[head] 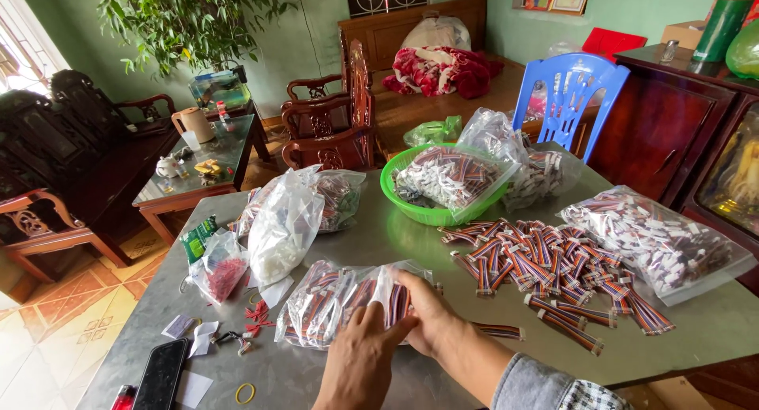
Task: Packaging small wrapped items into plastic bags on a table
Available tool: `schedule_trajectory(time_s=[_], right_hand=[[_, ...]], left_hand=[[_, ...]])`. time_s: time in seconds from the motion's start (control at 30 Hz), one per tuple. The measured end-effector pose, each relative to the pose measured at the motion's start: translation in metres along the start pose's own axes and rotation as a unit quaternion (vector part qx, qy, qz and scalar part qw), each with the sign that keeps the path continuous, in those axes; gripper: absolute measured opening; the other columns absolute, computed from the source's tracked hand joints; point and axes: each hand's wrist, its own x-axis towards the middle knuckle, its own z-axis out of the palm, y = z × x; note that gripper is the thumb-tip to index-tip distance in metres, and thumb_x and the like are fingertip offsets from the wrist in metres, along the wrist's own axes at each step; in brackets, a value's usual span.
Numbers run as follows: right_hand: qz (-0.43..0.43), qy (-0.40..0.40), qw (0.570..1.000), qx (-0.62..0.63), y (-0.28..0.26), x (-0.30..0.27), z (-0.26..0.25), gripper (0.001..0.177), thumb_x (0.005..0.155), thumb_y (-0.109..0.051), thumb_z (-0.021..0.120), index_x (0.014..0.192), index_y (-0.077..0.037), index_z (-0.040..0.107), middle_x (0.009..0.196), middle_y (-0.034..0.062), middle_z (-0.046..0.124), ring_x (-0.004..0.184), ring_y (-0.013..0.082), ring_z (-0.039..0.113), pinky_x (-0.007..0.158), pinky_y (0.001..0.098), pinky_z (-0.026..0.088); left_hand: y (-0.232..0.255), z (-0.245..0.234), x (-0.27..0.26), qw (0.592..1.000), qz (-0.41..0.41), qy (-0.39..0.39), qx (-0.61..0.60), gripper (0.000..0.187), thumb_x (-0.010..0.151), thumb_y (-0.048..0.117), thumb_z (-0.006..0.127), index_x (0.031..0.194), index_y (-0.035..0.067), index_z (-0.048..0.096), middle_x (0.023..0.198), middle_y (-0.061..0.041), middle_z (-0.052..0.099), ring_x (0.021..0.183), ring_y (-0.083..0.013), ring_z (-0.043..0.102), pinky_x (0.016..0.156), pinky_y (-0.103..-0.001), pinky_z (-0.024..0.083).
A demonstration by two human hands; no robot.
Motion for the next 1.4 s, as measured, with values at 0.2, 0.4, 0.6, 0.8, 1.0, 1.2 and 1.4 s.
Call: schedule_trajectory(time_s=[0.2, 0.4, 0.6, 0.8, 1.0, 1.2, 1.4], right_hand=[[0.047, -0.114, 0.992, 0.003, -0.002, 0.012, -0.02, 0.037, 0.099, -0.036, 0.055, 0.116, -0.008, 0.072, 0.108, 0.0132, 0.075, 0.089, 0.0254, 0.067, 0.066, 0.0371, 0.051], [-0.098, 0.005, 0.96, -0.261, -0.031, -0.03, -0.034, 0.055, 0.084, -0.017, 0.072, 0.135, 0.005, 0.066, 0.113, 0.0166, 0.077, 0.098, 0.0222, 0.066, 0.075, 0.0301, 0.05], [-0.402, 0.107, 0.637, -0.65, -0.043, 0.001, -0.07, 0.034, 0.079, -0.031, 0.088, 0.096, -0.023, 0.06, 0.084, -0.0056, 0.073, 0.07, 0.0107, 0.07, 0.058, 0.0307, 0.057], [-0.462, 0.013, 0.611, -0.643, -0.064, 0.018, -0.042, 0.013, 0.091, -0.022, 0.068, 0.08, -0.017, 0.069, 0.068, 0.0034, 0.075, 0.061, 0.0245, 0.068, 0.059, 0.0403, 0.048], [-0.568, -0.042, 0.594, -0.568, -0.122, -0.041, 0.036, 0.023, 0.1, -0.018, 0.056, 0.08, -0.01, 0.065, 0.067, 0.0047, 0.072, 0.057, 0.0207, 0.066, 0.052, 0.0382, 0.049], [-0.588, -0.042, 0.652, -0.477, -0.125, -0.086, 0.042, 0.019, 0.089, -0.01, 0.059, 0.072, -0.01, 0.067, 0.062, -0.0016, 0.068, 0.055, 0.0086, 0.058, 0.053, 0.0266, 0.047], [-0.428, -0.055, 0.721, -0.542, -0.12, -0.096, 0.02, 0.019, 0.081, 0.0, 0.06, 0.065, -0.006, 0.069, 0.062, 0.0061, 0.072, 0.057, 0.0121, 0.061, 0.051, 0.0262, 0.045]], left_hand=[[-0.018, 0.017, 0.003, 1.0, 0.0, -0.03, 0.009, 0.044, 0.08, 0.006, 0.062, 0.116, 0.029, 0.072, 0.107, -0.013, 0.051, 0.101, -0.0368, 0.054, 0.061, -0.054, 0.054], [-0.021, -0.001, -0.001, 1.0, -0.016, -0.017, -0.006, 0.029, 0.082, 0.005, 0.062, 0.096, 0.026, 0.075, 0.105, -0.01, 0.048, 0.097, -0.0353, 0.054, 0.062, -0.053, 0.053], [-0.025, 0.0, -0.002, 0.999, -0.022, -0.033, -0.014, 0.037, 0.086, 0.012, 0.058, 0.111, 0.032, 0.075, 0.111, -0.013, 0.052, 0.097, -0.037, 0.054, 0.064, -0.054, 0.051], [-0.048, -0.044, 0.003, 0.998, -0.055, 0.002, 0.029, 0.071, 0.074, -0.003, 0.06, 0.13, 0.039, 0.07, 0.106, -0.01, 0.055, 0.094, -0.0343, 0.055, 0.073, -0.051, 0.051], [-0.065, -0.146, 0.025, 0.963, -0.156, 0.183, 0.126, 0.052, 0.093, -0.01, 0.053, 0.12, 0.028, 0.076, 0.09, -0.004, 0.064, 0.071, -0.0203, 0.058, 0.045, -0.032, 0.053], [-0.051, -0.172, 0.014, 0.947, -0.184, 0.257, -0.058, 0.042, 0.095, 0.0, 0.049, 0.105, 0.026, 0.08, 0.09, 0.001, 0.063, 0.072, -0.0193, 0.059, 0.059, -0.036, 0.043], [-0.038, -0.16, 0.0, 0.934, -0.265, 0.144, -0.19, 0.03, 0.099, 0.012, 0.054, 0.097, 0.023, 0.082, 0.087, 0.0, 0.072, 0.058, -0.015, 0.052, 0.059, -0.031, 0.038]])
